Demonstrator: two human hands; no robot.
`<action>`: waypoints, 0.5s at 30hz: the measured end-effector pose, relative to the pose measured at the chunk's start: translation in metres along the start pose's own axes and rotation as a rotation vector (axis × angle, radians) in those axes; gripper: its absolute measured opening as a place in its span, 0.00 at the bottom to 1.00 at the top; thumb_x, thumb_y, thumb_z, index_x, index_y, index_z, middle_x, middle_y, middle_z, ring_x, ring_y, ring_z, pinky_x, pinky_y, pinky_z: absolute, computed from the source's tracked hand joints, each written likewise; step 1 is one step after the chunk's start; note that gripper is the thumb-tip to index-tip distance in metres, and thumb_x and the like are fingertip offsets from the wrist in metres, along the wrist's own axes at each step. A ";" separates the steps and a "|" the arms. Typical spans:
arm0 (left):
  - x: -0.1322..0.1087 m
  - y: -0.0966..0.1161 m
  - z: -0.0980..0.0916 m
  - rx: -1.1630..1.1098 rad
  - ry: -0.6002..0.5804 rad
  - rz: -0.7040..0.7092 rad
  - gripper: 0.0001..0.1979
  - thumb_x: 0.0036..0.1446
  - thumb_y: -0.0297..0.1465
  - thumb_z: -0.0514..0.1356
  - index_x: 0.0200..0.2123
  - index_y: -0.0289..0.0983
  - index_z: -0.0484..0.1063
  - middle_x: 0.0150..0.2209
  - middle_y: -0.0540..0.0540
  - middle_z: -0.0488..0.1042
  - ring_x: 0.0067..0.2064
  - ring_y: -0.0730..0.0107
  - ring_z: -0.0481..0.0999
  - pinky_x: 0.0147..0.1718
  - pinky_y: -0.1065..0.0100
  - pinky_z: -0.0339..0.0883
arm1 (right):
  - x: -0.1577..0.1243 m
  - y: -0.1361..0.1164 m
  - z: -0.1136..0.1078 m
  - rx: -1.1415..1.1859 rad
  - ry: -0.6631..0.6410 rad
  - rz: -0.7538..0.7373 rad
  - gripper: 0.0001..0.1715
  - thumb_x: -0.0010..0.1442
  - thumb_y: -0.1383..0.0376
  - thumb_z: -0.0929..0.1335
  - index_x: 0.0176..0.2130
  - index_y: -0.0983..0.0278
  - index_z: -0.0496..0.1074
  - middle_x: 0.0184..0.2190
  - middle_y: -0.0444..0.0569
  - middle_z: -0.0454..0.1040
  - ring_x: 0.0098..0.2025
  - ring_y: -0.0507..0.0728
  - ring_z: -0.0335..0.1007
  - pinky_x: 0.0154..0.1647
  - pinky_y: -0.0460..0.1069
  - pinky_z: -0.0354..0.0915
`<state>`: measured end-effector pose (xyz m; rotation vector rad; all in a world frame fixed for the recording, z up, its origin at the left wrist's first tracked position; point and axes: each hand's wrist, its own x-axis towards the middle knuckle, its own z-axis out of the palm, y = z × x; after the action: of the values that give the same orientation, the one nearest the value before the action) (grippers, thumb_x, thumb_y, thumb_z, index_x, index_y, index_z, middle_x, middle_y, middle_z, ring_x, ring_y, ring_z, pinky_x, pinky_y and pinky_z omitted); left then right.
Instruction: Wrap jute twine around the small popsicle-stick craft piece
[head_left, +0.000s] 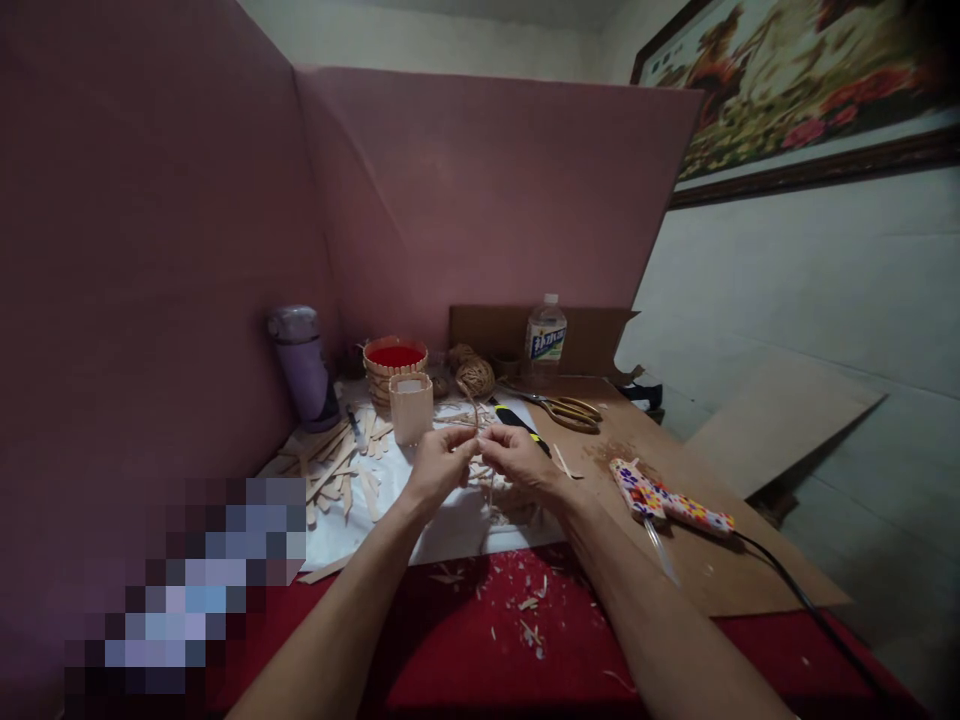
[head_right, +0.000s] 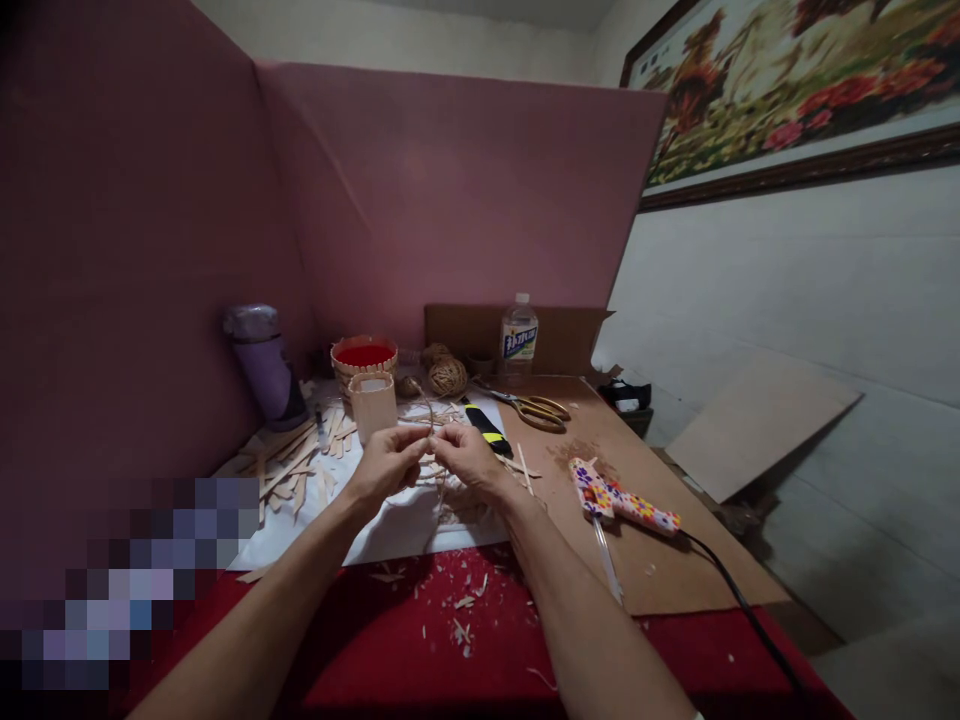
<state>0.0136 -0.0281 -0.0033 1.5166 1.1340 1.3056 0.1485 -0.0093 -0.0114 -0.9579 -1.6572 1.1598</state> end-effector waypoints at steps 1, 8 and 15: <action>0.001 -0.002 0.000 -0.021 -0.064 -0.045 0.12 0.44 0.34 0.58 0.27 0.30 0.73 0.16 0.51 0.66 0.14 0.81 0.59 0.12 0.76 0.50 | 0.000 0.000 0.000 -0.020 -0.009 -0.019 0.16 0.48 0.58 0.65 0.19 0.66 0.60 0.15 0.38 0.56 0.18 0.45 0.47 0.18 0.43 0.45; 0.003 -0.007 -0.002 -0.012 -0.120 -0.106 0.11 0.43 0.33 0.59 0.24 0.29 0.72 0.14 0.51 0.64 0.12 0.82 0.57 0.10 0.76 0.47 | -0.008 -0.016 -0.002 -0.046 -0.076 0.068 0.17 0.48 0.58 0.64 0.18 0.65 0.57 0.13 0.37 0.53 0.16 0.45 0.44 0.16 0.43 0.41; 0.004 -0.008 -0.002 0.043 -0.105 -0.120 0.11 0.41 0.34 0.60 0.20 0.30 0.71 0.12 0.52 0.63 0.13 0.83 0.56 0.12 0.76 0.46 | -0.004 -0.010 -0.004 -0.090 -0.091 0.091 0.14 0.47 0.63 0.63 0.16 0.65 0.57 0.11 0.38 0.54 0.14 0.44 0.44 0.15 0.43 0.42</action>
<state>0.0114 -0.0219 -0.0096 1.5056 1.1737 1.1150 0.1527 -0.0147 -0.0016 -1.0600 -1.7670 1.2139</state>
